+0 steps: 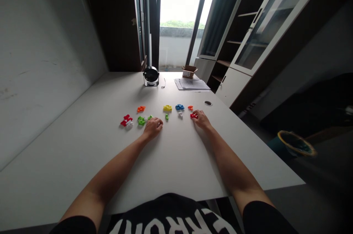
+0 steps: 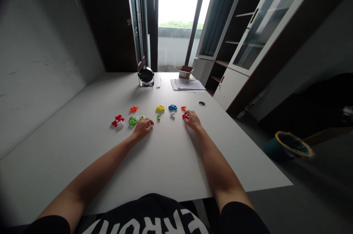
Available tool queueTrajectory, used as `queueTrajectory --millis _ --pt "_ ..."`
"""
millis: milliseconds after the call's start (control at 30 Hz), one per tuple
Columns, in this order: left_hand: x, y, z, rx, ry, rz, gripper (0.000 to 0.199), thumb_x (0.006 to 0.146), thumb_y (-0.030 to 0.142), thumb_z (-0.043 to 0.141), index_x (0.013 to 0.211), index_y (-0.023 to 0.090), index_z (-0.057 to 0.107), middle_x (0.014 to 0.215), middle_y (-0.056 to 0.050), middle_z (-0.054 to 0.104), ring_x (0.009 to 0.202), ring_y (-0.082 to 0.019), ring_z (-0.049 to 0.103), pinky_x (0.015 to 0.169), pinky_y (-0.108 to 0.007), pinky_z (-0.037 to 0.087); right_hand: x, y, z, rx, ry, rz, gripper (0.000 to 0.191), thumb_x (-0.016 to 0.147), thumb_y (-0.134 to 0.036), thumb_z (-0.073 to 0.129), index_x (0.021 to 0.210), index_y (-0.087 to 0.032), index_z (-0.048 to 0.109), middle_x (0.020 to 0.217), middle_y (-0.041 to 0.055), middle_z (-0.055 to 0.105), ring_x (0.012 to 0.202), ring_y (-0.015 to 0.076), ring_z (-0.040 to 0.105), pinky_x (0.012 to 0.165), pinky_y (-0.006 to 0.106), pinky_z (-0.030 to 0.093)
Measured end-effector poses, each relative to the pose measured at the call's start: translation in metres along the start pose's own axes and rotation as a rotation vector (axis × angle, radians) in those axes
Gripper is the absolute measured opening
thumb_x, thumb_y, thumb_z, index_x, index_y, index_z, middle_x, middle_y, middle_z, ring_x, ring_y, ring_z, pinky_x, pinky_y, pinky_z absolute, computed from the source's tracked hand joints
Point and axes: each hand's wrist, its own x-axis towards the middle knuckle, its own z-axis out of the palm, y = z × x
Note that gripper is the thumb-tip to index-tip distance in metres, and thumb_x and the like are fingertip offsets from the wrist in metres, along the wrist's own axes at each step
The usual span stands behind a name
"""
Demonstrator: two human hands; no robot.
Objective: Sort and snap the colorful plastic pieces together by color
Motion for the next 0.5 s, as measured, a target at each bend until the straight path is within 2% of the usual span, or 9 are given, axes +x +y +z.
queueTrajectory --millis 267,433,500 --pt "0.0 -0.002 0.0 0.055 0.044 -0.069 0.016 0.09 0.025 0.055 0.09 0.022 0.071 0.104 -0.008 0.07 0.106 -0.028 0.058 0.097 -0.043 0.043 -0.006 -0.009 0.001 -0.045 0.057 0.014 0.019 0.092 -0.034 0.061 0.107 -0.023 0.066 0.101 0.0065 0.06 0.08 0.0189 0.06 0.074 0.032 0.05" --pt "0.0 -0.005 0.002 0.069 0.065 -0.089 0.018 0.091 0.027 0.054 0.09 0.022 0.071 0.106 -0.009 0.069 0.109 -0.028 0.057 0.099 -0.044 0.043 -0.015 -0.041 -0.006 -0.258 0.256 -0.106 0.027 0.095 -0.028 0.054 0.118 -0.02 0.065 0.114 0.014 0.059 0.106 0.0301 0.055 0.091 0.042 0.048" --pt "0.0 -0.007 0.003 0.076 0.09 -0.108 0.017 0.09 0.027 0.055 0.091 0.022 0.071 0.109 -0.009 0.068 0.111 -0.029 0.057 0.101 -0.045 0.043 -0.019 -0.059 -0.005 -0.294 0.251 -0.202 0.029 0.097 -0.024 0.049 0.122 -0.02 0.064 0.12 0.0145 0.059 0.11 0.0305 0.053 0.096 0.043 0.046"
